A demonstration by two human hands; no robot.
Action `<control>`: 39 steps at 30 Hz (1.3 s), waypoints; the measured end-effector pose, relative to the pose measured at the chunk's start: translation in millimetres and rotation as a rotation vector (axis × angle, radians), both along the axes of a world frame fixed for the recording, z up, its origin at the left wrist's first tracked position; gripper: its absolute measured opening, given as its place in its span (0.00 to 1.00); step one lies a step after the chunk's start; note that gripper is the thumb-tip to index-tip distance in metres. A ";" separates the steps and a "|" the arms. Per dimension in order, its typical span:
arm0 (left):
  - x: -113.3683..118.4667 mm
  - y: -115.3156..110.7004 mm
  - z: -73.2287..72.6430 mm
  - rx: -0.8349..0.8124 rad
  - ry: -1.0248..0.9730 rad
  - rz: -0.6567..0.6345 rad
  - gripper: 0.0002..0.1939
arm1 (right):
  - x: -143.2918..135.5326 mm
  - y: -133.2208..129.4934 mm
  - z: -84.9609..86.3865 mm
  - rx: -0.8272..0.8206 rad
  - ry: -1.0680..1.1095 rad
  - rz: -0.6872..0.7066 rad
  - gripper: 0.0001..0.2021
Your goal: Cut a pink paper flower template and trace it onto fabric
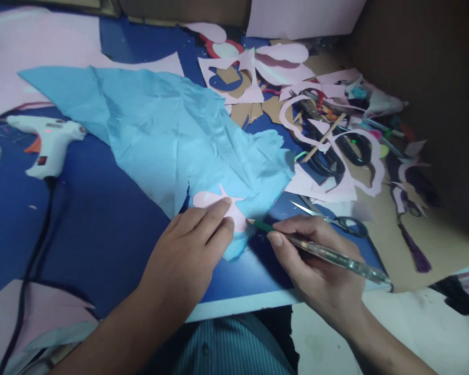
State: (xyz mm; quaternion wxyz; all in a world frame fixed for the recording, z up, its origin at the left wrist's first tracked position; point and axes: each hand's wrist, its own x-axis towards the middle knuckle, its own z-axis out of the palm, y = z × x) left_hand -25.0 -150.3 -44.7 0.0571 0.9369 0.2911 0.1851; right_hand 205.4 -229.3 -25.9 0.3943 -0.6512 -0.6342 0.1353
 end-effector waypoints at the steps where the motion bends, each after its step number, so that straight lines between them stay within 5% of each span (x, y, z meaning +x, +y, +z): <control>1: 0.3 0.1 0.2 0.002 0.000 0.000 0.20 | 0.0 -0.3 -0.1 0.000 -0.002 -0.003 0.02; 39: -0.5 -0.6 1.5 -0.009 0.026 -0.006 0.20 | 1.7 -3.2 -0.6 0.001 0.004 -0.052 0.03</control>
